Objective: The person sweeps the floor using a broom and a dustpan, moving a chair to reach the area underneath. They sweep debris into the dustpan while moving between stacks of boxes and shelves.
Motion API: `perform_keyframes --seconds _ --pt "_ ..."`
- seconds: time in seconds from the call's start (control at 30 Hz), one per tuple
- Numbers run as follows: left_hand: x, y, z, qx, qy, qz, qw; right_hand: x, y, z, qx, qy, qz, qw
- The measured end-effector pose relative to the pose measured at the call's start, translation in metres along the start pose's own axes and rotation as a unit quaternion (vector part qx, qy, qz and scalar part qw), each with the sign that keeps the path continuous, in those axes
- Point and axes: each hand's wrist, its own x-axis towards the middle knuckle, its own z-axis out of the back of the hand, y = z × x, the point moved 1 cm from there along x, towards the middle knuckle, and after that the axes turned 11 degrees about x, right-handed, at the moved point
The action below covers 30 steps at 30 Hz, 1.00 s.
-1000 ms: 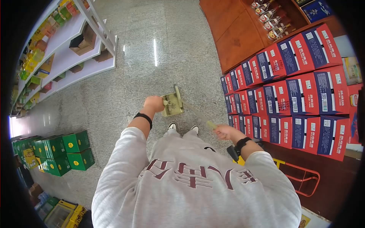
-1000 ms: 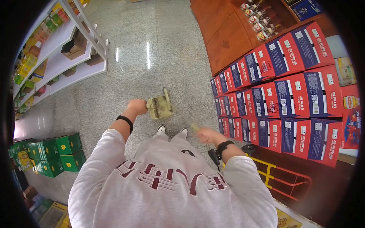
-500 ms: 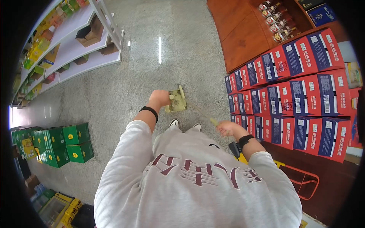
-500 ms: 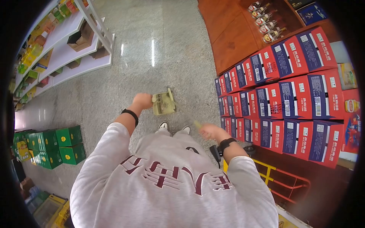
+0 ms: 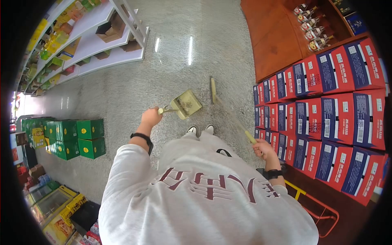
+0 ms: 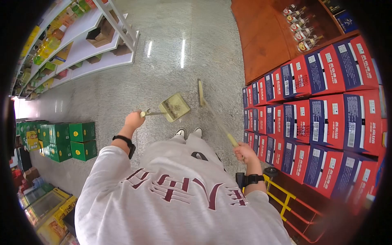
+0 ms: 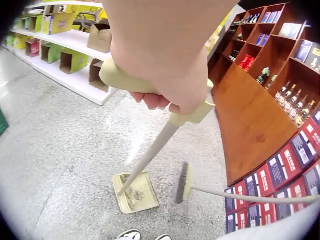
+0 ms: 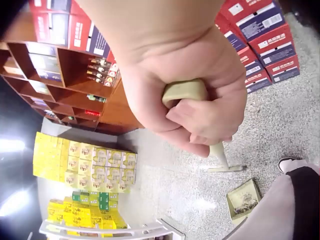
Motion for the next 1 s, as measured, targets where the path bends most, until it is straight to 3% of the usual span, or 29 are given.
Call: perform_keyframes --seconds 0.03,0.1,0.3,0.37,0.57,0.77,0.87,1.0 --pt "-0.01 0.005 0.002 -0.012 0.001 0.039 0.999 0.005 0.007 0.001 -0.002 0.006 -0.003 1.0" --pt "-0.023 0.015 0.005 -0.024 0.003 0.087 0.996 0.022 0.033 0.0 -0.202 -0.033 0.057 0.977" --pt "-0.048 0.058 0.014 -0.001 -0.019 0.199 0.98 0.098 0.082 -0.011 -0.284 -0.048 0.053 0.956" --pt "-0.048 0.078 0.017 0.004 -0.014 0.221 0.975 0.086 0.103 -0.048 -0.321 -0.066 0.053 0.943" --pt "-0.037 0.156 0.018 0.033 0.02 0.177 0.983 0.123 0.1 -0.121 -0.191 -0.085 0.018 0.978" --pt "-0.018 0.245 -0.001 0.031 0.027 0.121 0.992 0.147 0.082 -0.242 -0.279 -0.089 0.009 0.956" --pt "-0.017 0.266 -0.003 0.005 0.056 0.131 0.99 0.155 0.06 -0.297 -0.349 -0.04 0.028 0.936" --pt "-0.017 0.288 -0.009 -0.019 0.058 0.126 0.99 0.129 0.044 -0.364 -0.389 0.028 -0.015 0.921"
